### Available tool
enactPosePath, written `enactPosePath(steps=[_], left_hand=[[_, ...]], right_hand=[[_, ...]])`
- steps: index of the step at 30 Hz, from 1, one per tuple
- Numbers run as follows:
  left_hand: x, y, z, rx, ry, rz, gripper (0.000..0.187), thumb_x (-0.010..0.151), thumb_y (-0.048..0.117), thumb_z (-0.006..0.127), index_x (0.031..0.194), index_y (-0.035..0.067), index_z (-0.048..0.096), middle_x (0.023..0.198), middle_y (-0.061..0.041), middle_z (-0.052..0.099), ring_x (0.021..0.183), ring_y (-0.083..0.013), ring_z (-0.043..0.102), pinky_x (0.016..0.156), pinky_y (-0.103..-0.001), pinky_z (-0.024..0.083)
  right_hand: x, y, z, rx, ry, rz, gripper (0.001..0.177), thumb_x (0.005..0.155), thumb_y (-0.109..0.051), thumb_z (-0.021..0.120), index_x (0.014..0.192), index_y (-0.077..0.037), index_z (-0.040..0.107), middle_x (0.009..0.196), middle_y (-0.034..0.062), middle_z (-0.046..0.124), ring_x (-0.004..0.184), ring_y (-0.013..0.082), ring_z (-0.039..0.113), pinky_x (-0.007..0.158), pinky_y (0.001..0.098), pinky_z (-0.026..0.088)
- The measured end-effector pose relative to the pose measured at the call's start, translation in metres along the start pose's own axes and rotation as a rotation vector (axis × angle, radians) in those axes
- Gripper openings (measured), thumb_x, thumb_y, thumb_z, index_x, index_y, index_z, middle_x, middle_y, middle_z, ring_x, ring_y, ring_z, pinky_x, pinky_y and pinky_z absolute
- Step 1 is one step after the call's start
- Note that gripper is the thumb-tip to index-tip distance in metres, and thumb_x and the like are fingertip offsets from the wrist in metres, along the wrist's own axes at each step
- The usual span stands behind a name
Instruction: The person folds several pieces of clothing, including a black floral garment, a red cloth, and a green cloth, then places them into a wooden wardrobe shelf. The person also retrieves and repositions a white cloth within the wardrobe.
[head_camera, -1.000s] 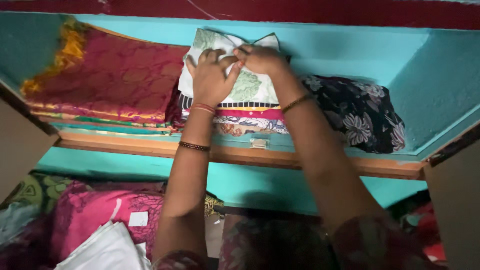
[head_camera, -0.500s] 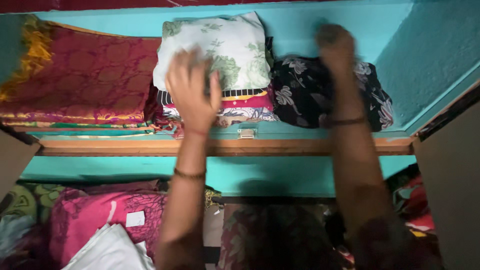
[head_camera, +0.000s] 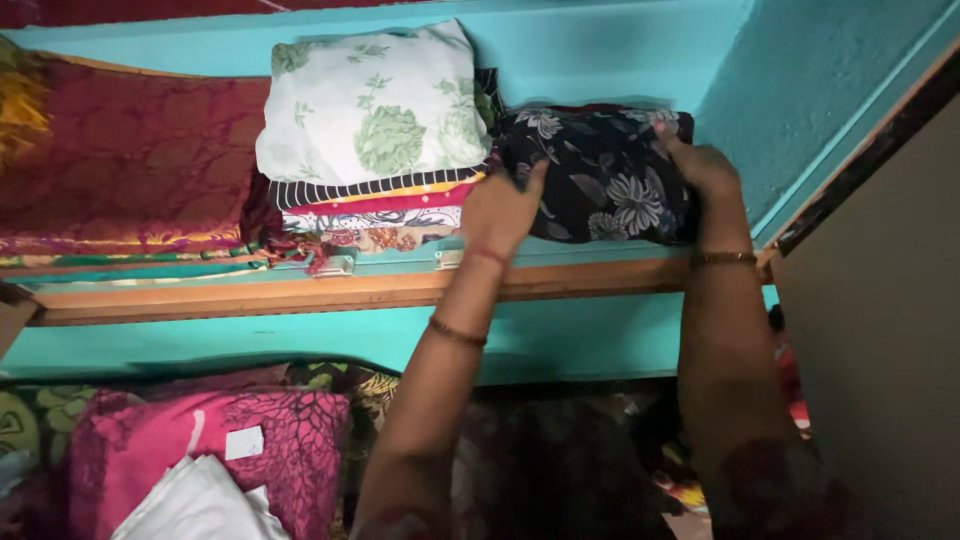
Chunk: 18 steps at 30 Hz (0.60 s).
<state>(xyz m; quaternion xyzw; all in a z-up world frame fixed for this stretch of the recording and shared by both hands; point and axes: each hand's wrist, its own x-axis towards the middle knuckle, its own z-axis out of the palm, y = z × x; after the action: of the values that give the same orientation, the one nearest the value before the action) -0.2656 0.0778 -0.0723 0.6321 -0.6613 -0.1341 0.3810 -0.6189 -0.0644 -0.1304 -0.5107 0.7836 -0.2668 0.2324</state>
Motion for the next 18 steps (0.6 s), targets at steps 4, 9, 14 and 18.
enactPosePath(steps=[4, 9, 14, 18], left_hand=[[0.031, 0.008, 0.031, 0.083, -0.084, -0.089, 0.079, 0.090, 0.072, 0.047, 0.095, -0.002, 0.076, 0.102, -0.030, 0.072, 0.102, -0.0438, 0.070, 0.090, -0.050, 0.055], [0.058, -0.001, 0.049, 0.004, -0.142, -0.154, 0.084, 0.091, 0.075, 0.047, 0.097, -0.003, 0.077, 0.108, -0.030, 0.071, 0.106, -0.0428, 0.069, 0.092, -0.049, 0.054], [0.059, -0.007, 0.057, -0.248, -0.446, -0.297, 0.095, 0.079, 0.079, 0.056, 0.099, -0.013, 0.076, 0.108, -0.031, 0.079, 0.103, -0.0425, 0.081, 0.091, -0.049, 0.062], [0.057, -0.002, 0.069, -0.090, -0.292, -0.249, 0.092, 0.073, 0.079, 0.063, 0.117, -0.001, 0.073, 0.129, -0.026, 0.067, 0.123, -0.0382, 0.064, 0.103, -0.045, 0.050]], right_hand=[[-0.013, -0.011, -0.013, 0.047, -0.149, 0.066, 0.119, 0.077, -0.090, 0.053, 0.146, 0.007, 0.050, 0.151, 0.0330, 0.047, 0.141, 0.0459, 0.045, 0.114, 0.0525, 0.036], [-0.045, -0.022, -0.029, 0.199, -0.189, 0.091, 0.106, 0.078, -0.079, 0.061, 0.147, 0.000, 0.052, 0.150, 0.0253, 0.051, 0.136, 0.0388, 0.049, 0.111, 0.0485, 0.038], [-0.046, -0.006, -0.040, 0.367, -0.212, 0.081, 0.094, 0.078, -0.068, 0.067, 0.147, -0.005, 0.058, 0.148, 0.0177, 0.060, 0.129, 0.0312, 0.057, 0.109, 0.0427, 0.042], [-0.019, 0.004, -0.034, 0.468, -0.240, 0.004, 0.092, 0.082, -0.071, 0.071, 0.148, -0.008, 0.054, 0.146, 0.0133, 0.057, 0.126, 0.0249, 0.053, 0.109, 0.0393, 0.036]])
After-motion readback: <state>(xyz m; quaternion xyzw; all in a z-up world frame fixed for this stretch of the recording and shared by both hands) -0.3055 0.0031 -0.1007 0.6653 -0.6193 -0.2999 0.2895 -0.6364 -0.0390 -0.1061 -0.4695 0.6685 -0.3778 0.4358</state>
